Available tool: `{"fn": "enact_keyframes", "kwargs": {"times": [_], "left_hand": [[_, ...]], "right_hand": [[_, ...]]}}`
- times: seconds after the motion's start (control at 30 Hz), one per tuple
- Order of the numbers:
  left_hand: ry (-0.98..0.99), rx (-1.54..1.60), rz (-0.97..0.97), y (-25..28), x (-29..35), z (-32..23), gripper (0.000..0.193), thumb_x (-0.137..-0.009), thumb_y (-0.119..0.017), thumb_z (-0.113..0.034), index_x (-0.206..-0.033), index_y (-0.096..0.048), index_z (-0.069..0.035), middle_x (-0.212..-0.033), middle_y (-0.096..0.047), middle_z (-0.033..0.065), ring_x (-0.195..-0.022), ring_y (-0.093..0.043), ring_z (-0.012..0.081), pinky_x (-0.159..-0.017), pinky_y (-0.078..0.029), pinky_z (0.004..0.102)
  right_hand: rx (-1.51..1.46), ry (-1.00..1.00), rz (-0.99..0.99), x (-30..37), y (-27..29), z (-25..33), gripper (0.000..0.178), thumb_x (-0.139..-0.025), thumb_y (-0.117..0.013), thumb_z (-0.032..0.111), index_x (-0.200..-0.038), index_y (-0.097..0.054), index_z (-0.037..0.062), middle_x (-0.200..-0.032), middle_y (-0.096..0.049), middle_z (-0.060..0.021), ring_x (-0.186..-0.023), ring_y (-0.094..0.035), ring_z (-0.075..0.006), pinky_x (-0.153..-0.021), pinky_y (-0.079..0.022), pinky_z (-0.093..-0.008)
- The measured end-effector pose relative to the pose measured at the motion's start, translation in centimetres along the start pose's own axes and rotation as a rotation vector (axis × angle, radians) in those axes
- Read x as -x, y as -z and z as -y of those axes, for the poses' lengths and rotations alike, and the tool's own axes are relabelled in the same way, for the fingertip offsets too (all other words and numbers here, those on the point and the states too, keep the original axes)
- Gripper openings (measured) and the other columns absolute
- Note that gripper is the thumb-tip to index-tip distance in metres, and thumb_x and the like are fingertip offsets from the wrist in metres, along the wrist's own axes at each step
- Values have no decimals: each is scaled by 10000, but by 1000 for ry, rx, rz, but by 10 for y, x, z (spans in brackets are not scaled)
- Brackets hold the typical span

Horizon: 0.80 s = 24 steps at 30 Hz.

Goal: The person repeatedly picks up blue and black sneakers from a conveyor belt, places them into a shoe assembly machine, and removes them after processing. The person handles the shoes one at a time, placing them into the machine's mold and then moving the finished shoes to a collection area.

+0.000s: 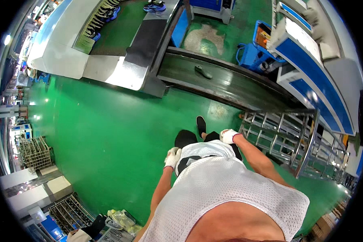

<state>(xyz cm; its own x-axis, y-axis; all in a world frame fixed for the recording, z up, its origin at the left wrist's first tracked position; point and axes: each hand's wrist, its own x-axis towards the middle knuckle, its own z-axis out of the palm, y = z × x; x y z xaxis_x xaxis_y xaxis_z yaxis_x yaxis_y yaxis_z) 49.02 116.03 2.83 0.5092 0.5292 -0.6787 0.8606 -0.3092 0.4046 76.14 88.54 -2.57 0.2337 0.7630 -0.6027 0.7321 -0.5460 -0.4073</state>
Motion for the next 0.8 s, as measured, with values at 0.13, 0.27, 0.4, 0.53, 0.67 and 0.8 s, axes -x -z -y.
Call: {"fn": "enact_keyframes", "kwargs": {"times": [0.13, 0.27, 0.4, 0.53, 0.67, 0.8], "left_hand": [[-187, -90, -136, 35, -66, -15, 367, -928, -605, -448, -1105, -710, -144, -1121, -715, 138, -1036, -683, 346, -889, -520, 484], [-193, -281, 28, 73, -132, -44, 328, -914, -617, -420, -1055, -733, -147, -1067, -726, 148, -1013, -696, 348, -841, -530, 485], [-210, -196, 0, 113, -225, -72, 310, -904, -570, -411, -1012, -725, -166, -1041, -742, 136, -1016, -697, 366, -822, -499, 580], [-235, -277, 88, 167, -288, -126, 336, -917, -545, -419, -1092, -710, -185, -1082, -737, 157, -1045, -695, 372, -893, -494, 584], [-220, -45, 159, 208, -307, -163, 364, -944, -550, -417, -1053, -708, -108, -1089, -732, 164, -1035, -695, 365, -900, -524, 459], [-353, -74, 198, 221, -352, -162, 382, -930, -613, -386, -1165, -679, -92, -1127, -712, 175, -1082, -673, 352, -925, -511, 438]], "right_hand": [[-81, -4, 127, -48, 50, -1, 308, -813, -554, 254, -904, -752, 37, -1059, -718, -247, -970, -714, -406, -818, -574, -493], [-99, -22, 145, -102, 76, -29, 335, -838, -544, 321, -964, -712, 60, -1077, -711, -247, -983, -705, -391, -828, -555, -484], [-129, -174, 112, -139, 189, -33, 497, -910, -536, 443, -1184, -684, 55, -1276, -658, -226, -1181, -639, -372, -993, -508, -441], [-156, -174, 132, -132, 361, 15, 435, -943, -527, 394, -1154, -695, 53, -1226, -677, -240, -1128, -665, -370, -969, -522, -461], [-183, -127, -39, -137, 412, 8, 377, -895, -614, 366, -1073, -700, 45, -1024, -717, -218, -978, -696, -383, -857, -554, -460], [-176, -383, -663, -148, 472, -42, 346, -950, -581, 352, -1098, -686, 58, -1050, -715, -214, -1032, -682, -375, -910, -523, -467]]}}
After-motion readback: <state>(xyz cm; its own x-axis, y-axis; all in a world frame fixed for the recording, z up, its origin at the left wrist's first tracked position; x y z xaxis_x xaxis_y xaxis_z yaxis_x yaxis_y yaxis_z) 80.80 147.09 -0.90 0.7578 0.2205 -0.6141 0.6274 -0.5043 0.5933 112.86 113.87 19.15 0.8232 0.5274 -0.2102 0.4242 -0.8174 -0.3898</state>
